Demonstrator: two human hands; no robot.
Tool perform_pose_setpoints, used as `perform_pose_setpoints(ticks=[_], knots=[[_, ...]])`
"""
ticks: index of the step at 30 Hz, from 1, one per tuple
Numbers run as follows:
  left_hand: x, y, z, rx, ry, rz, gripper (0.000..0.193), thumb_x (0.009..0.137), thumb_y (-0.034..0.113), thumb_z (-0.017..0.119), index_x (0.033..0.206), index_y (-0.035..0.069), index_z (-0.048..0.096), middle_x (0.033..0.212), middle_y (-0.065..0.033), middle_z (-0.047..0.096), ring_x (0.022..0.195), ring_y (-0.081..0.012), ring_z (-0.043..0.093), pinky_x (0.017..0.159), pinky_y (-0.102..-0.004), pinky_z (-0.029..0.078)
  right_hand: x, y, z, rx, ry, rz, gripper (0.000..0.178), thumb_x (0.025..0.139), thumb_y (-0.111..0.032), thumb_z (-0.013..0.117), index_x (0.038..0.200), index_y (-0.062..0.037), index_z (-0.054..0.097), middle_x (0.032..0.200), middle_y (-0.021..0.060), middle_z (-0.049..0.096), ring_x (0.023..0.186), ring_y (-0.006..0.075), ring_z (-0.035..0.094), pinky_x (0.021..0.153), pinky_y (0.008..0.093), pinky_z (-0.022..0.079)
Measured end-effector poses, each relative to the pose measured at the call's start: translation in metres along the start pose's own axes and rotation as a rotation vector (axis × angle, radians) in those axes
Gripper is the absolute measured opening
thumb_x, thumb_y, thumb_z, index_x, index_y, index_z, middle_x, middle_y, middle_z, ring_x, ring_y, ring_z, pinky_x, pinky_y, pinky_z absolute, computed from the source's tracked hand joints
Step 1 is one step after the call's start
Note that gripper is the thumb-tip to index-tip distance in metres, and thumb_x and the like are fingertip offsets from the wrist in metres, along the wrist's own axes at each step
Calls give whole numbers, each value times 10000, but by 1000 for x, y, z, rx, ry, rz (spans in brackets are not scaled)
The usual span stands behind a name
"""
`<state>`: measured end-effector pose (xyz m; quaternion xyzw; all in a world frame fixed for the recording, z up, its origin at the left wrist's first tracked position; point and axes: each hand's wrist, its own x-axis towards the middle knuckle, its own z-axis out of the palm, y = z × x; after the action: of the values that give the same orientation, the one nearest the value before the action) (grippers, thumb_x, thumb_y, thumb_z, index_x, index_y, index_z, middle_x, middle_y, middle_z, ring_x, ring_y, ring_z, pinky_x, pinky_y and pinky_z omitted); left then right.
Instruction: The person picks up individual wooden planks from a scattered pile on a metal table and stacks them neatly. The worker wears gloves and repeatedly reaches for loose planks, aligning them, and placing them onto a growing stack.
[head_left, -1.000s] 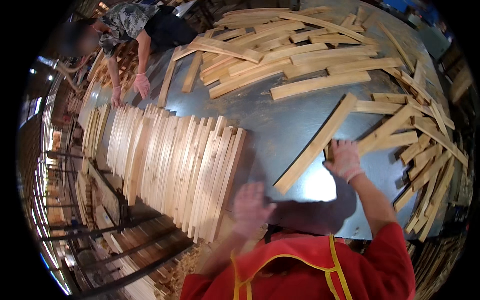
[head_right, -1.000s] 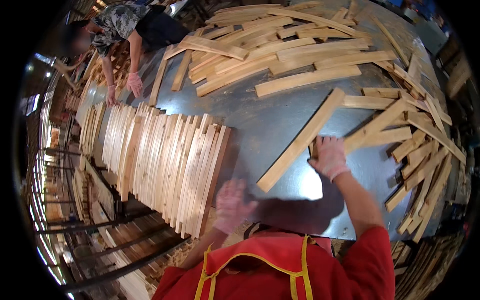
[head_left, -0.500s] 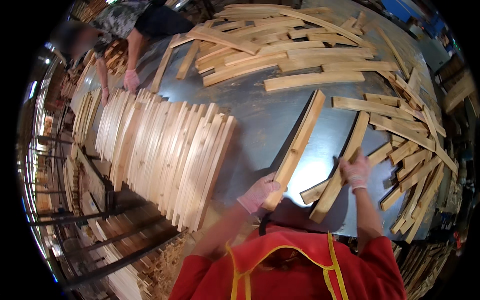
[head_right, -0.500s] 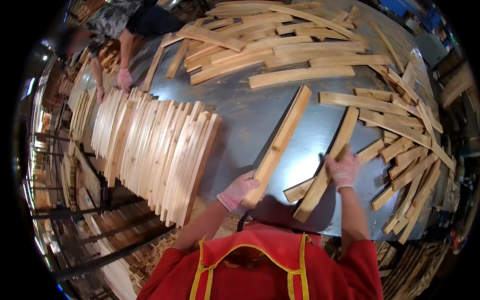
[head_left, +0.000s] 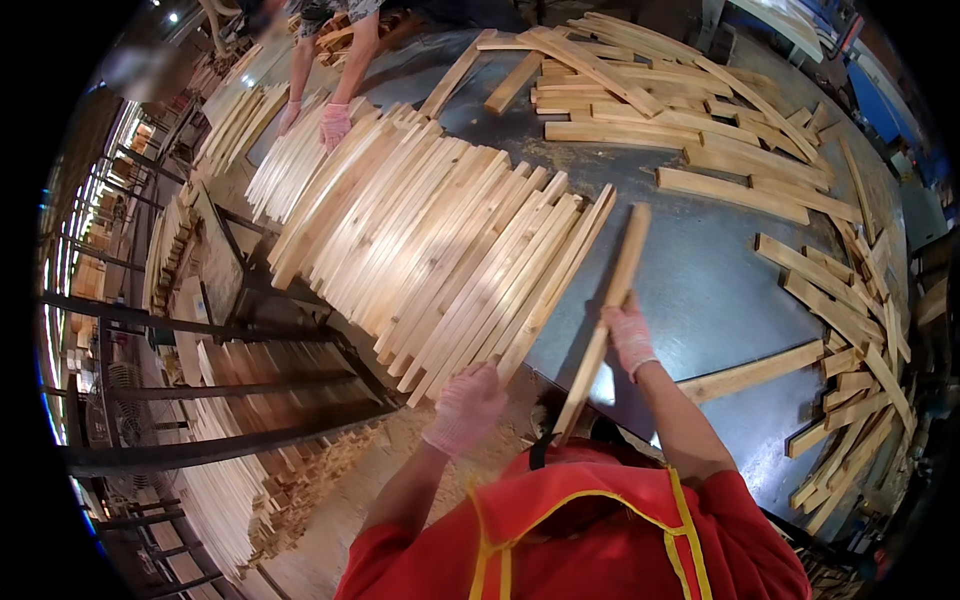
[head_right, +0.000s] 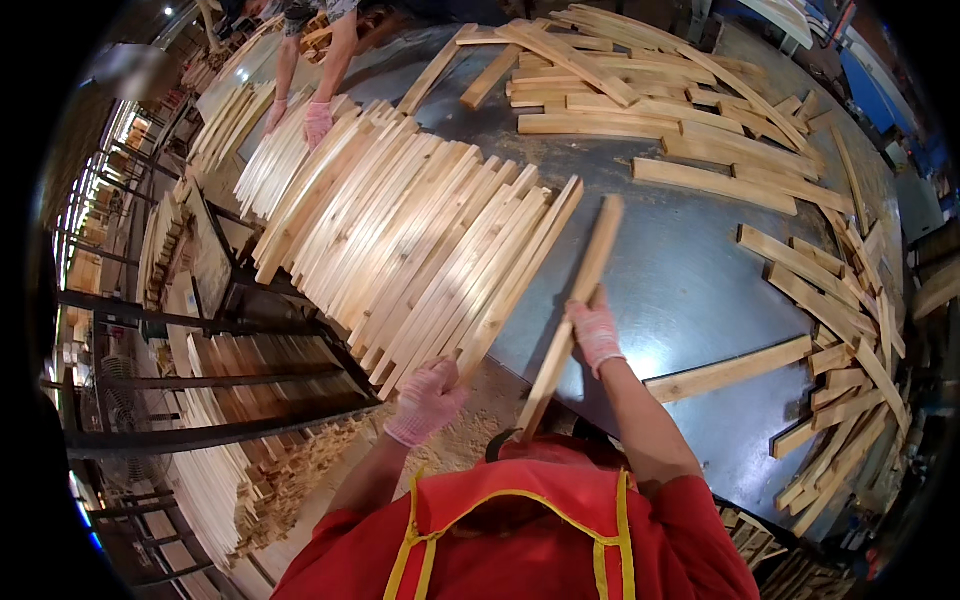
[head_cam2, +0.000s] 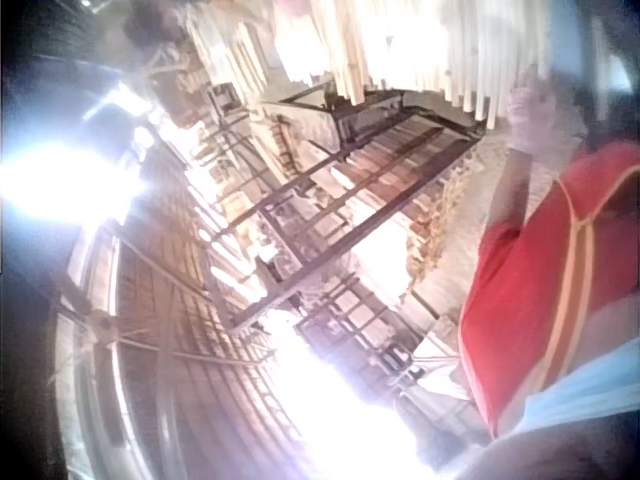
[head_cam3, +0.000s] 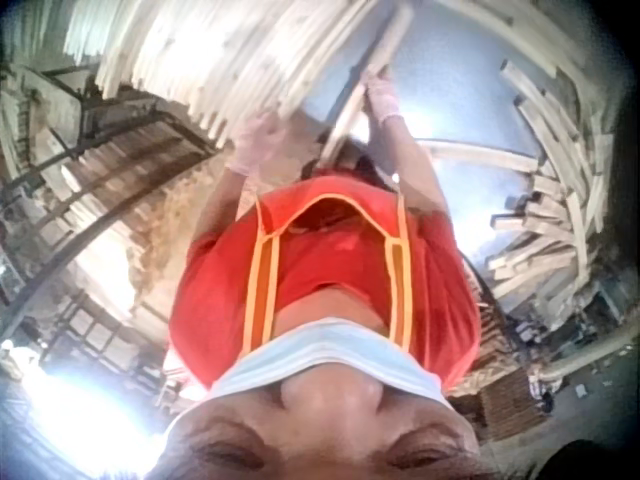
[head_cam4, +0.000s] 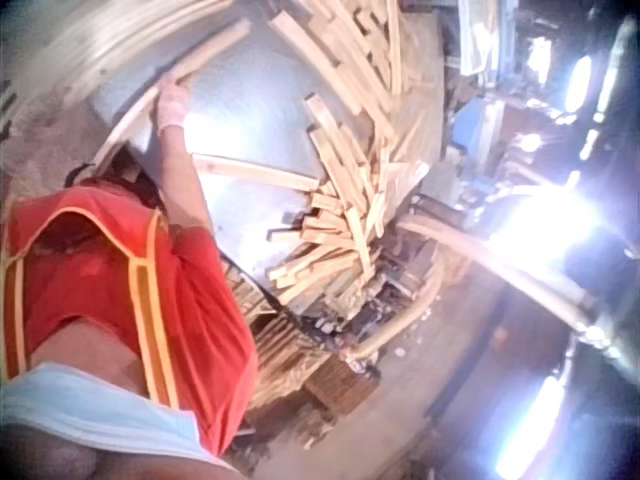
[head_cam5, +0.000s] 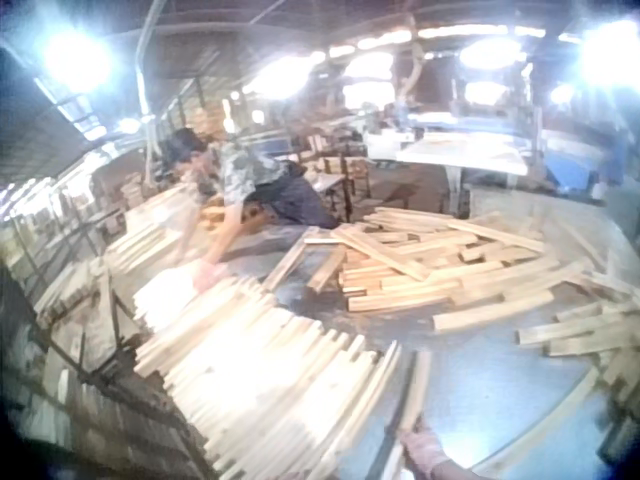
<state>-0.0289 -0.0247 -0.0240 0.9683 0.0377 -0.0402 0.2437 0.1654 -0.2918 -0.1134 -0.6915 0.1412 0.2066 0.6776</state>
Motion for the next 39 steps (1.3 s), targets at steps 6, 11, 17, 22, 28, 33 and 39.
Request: perform_pose_setpoints(ticks=[6,11,17,22,28,33,39], knots=[[22,-54,-37,-73,223,-8,147,841,164,775,894,102,653,821,-149,676,731,-366,686,675,-472,559,9,-22,81,-989,-452,-85,733,966,-442,633,1547,-38,440,1298,280,701,1224,420,668,1018,475,515],[53,-73,-81,328,-60,-328,435,909,366,722,1223,65,710,1075,-191,756,982,-403,714,895,-493,569,-18,-42,-25,-886,-532,-216,696,941,-387,670,1538,-97,456,1319,222,705,1224,418,657,1037,448,524],[53,-25,-28,506,206,-59,823,856,334,802,1556,55,472,1502,-185,564,1384,-360,532,1139,-513,436,-97,-61,-248,-1865,-249,-230,771,816,-401,816,1494,-196,512,1280,89,671,1277,299,597,1056,484,452],[66,124,84,253,81,332,906,696,334,900,1487,78,540,1493,-174,563,1423,-363,509,1196,-516,398,-97,-18,-265,-1678,-187,-460,468,786,-299,783,1238,-206,710,1128,11,690,1188,258,591,1058,484,434],[87,220,145,196,-141,504,877,632,308,918,1416,106,579,1349,-129,604,1247,-350,591,1092,-519,464,-23,-79,-302,-1388,121,-647,390,823,-183,719,1208,-136,674,1054,128,708,1089,333,670,996,489,482],[84,168,160,247,-66,394,691,738,288,840,1365,142,590,1245,-56,660,1130,-310,643,981,-498,503,17,-95,-433,-1700,290,-331,784,709,-557,859,1326,-115,663,1115,132,761,1102,346,707,960,477,534],[74,145,97,1,-252,243,596,861,274,802,1402,107,615,1218,-148,719,1133,-342,689,992,-458,525,42,-118,-360,-1776,-189,-138,611,792,-650,783,1189,-186,772,1057,113,761,1054,312,731,883,473,562]])
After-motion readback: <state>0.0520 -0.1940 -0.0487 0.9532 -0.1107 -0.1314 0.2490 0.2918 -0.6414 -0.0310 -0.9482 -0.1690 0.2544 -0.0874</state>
